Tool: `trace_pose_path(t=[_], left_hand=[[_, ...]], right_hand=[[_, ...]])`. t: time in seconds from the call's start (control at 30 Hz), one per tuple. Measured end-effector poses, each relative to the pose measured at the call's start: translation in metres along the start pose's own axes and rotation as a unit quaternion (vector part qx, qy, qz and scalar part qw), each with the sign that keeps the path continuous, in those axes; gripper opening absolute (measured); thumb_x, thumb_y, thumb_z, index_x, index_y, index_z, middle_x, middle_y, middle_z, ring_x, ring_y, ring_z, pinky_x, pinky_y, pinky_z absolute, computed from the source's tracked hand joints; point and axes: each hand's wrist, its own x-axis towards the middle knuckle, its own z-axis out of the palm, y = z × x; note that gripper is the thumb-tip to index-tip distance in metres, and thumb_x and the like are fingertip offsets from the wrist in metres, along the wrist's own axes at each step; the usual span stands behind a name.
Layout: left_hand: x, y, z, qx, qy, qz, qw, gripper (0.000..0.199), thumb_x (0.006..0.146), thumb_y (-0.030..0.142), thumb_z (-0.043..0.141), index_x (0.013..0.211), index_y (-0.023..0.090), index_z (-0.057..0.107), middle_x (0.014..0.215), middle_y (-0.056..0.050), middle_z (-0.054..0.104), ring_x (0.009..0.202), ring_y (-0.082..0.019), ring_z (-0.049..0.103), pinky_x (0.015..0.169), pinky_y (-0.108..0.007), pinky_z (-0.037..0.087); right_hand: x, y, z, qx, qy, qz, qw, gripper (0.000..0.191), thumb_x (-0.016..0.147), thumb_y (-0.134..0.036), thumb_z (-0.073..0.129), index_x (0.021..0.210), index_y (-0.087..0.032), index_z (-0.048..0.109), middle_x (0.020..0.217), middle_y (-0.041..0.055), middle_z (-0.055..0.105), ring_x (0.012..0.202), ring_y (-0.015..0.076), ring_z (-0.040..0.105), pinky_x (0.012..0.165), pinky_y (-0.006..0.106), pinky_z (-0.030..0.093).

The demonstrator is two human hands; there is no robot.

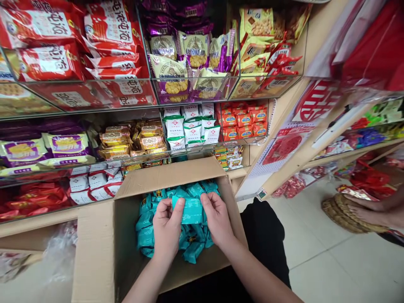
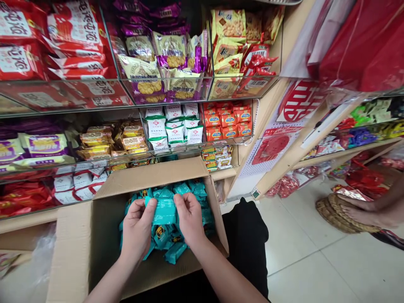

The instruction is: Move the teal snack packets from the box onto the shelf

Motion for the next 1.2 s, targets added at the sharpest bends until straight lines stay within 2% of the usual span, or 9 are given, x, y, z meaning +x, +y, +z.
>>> trace_pose_path(t=[0.37,0.5,0.6,0.67,0.7,0.8,0.9,1.03,1.2], left_hand=[[-0.007,-0.004,0.0,0.048,-0.01,0.037,0.998,0.029,0.076,0.044,0.052,0.062,0.019,0.047,0.054,0.006,0.036,0.05,-0.007,0.033,0.047,-0.018,0.032],[-0.004,0.009,0.0,0.044,-0.084,-0.125,0.988,0.033,0.072,0.052,0.052,0.072,0.019,0.055,0.063,0.003,0.049,0.054,-0.008,0.044,0.05,-0.02,0.039],[-0.006,0.024,0.0,-0.063,-0.167,-0.314,0.933,0.044,0.074,0.057,0.045,0.099,0.023,0.055,0.074,0.0,0.058,0.045,-0.008,0.046,0.045,-0.023,0.042],[-0.008,0.031,0.001,-0.104,-0.177,-0.359,0.91,0.042,0.074,0.052,0.049,0.105,0.024,0.054,0.081,-0.002,0.062,0.043,-0.008,0.048,0.042,-0.024,0.042],[-0.009,0.033,0.002,-0.115,-0.165,-0.353,0.914,0.04,0.074,0.048,0.051,0.106,0.024,0.054,0.087,-0.004,0.063,0.047,-0.01,0.053,0.043,-0.025,0.044],[-0.01,0.035,0.004,-0.142,-0.116,-0.276,0.944,0.035,0.073,0.038,0.056,0.105,0.024,0.055,0.105,-0.005,0.061,0.075,-0.017,0.063,0.061,-0.029,0.051],[-0.01,0.033,0.006,-0.153,-0.097,-0.19,0.965,0.032,0.072,0.034,0.057,0.101,0.023,0.056,0.116,-0.005,0.057,0.098,-0.022,0.058,0.08,-0.033,0.048],[-0.011,0.028,0.009,-0.139,-0.09,-0.132,0.977,0.027,0.075,0.035,0.051,0.099,0.024,0.055,0.118,-0.004,0.057,0.106,-0.023,0.054,0.084,-0.037,0.047],[-0.007,0.025,0.006,-0.126,-0.095,-0.147,0.976,0.034,0.072,0.035,0.057,0.102,0.021,0.057,0.111,-0.007,0.061,0.101,-0.024,0.056,0.081,-0.036,0.047]], right_hand=[[-0.004,-0.003,-0.008,-0.236,0.089,-0.231,0.94,0.026,0.089,-0.032,0.033,0.067,-0.02,0.036,0.055,-0.003,0.037,0.051,0.0105,0.038,0.048,0.022,0.032],[0.0,-0.011,-0.021,-0.33,0.034,-0.413,0.848,0.028,0.089,-0.026,0.038,0.062,-0.02,0.039,0.051,-0.002,0.037,0.049,0.0109,0.038,0.046,0.024,0.029],[-0.002,-0.014,-0.024,-0.38,-0.061,-0.54,0.748,0.031,0.085,-0.026,0.048,0.056,-0.019,0.041,0.048,-0.0016,0.037,0.05,0.0113,0.036,0.047,0.024,0.029],[-0.01,-0.012,-0.022,-0.371,-0.104,-0.576,0.721,0.027,0.083,-0.029,0.051,0.058,-0.019,0.046,0.05,-0.0013,0.039,0.053,0.0116,0.039,0.052,0.025,0.033],[-0.014,-0.011,-0.021,-0.354,-0.11,-0.572,0.731,0.025,0.082,-0.032,0.052,0.061,-0.019,0.048,0.053,-0.0006,0.042,0.057,0.0124,0.042,0.056,0.026,0.036],[-0.027,-0.005,-0.013,-0.265,-0.052,-0.436,0.859,0.019,0.082,-0.037,0.049,0.079,-0.019,0.052,0.075,0.0045,0.05,0.074,0.0161,0.048,0.068,0.032,0.043],[-0.03,0.001,-0.005,-0.106,-0.011,-0.151,0.983,0.025,0.082,-0.04,0.048,0.098,-0.021,0.044,0.083,0.005,0.049,0.071,0.0141,0.051,0.058,0.027,0.047],[-0.024,0.002,0.001,0.057,-0.084,0.107,0.989,0.032,0.072,-0.046,0.057,0.087,-0.02,0.045,0.077,0.0009,0.051,0.061,0.0109,0.051,0.045,0.019,0.044],[-0.017,-0.004,-0.006,0.079,-0.143,0.128,0.978,0.029,0.068,-0.042,0.064,0.074,-0.017,0.05,0.065,-0.0022,0.053,0.054,0.0085,0.049,0.047,0.019,0.044]])
